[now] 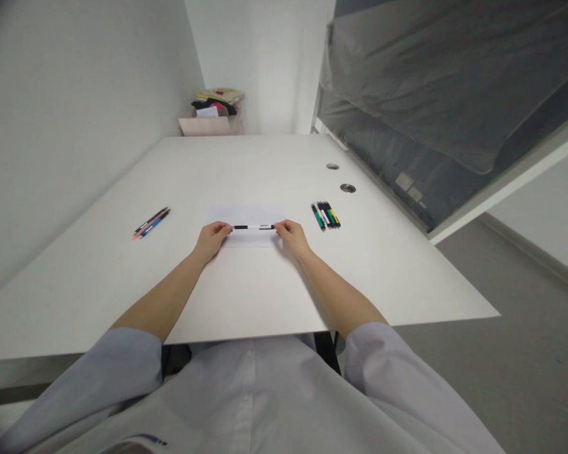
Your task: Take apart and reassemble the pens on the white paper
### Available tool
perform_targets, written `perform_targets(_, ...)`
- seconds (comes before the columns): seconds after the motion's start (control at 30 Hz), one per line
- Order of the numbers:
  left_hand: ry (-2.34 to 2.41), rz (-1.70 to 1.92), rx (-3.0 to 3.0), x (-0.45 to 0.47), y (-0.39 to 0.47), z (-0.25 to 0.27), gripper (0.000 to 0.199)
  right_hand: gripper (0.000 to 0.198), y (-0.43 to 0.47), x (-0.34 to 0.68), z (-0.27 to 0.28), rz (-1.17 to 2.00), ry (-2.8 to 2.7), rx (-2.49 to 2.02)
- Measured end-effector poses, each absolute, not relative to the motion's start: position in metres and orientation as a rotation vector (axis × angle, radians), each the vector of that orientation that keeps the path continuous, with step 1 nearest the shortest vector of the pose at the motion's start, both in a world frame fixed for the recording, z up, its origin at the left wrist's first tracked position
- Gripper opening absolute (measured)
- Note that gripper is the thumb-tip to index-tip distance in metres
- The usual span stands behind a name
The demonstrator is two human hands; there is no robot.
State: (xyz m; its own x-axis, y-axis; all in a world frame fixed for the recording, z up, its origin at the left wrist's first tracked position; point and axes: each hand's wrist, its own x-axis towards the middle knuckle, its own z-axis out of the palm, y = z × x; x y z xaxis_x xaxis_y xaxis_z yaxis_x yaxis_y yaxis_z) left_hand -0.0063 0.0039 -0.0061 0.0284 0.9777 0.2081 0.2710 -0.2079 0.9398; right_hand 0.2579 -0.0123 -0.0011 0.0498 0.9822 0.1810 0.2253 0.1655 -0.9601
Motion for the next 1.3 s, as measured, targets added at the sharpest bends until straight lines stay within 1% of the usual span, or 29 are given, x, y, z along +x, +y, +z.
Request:
perform_targets(0.33, 1.329, 1.212, 1.588, -0.0057, 0.005, -0.0074, 0.035, 0.048, -0.012, 0.2563, -0.0006, 0.885, -1.41, -1.28)
perform_targets(1.3, 1.343, 1.198, 1.648, -0.0055, 0.0066, -0.0085, 0.035, 0.051, -0.0133, 0.2562, 0.0002, 0.859, -1.454, -1.283)
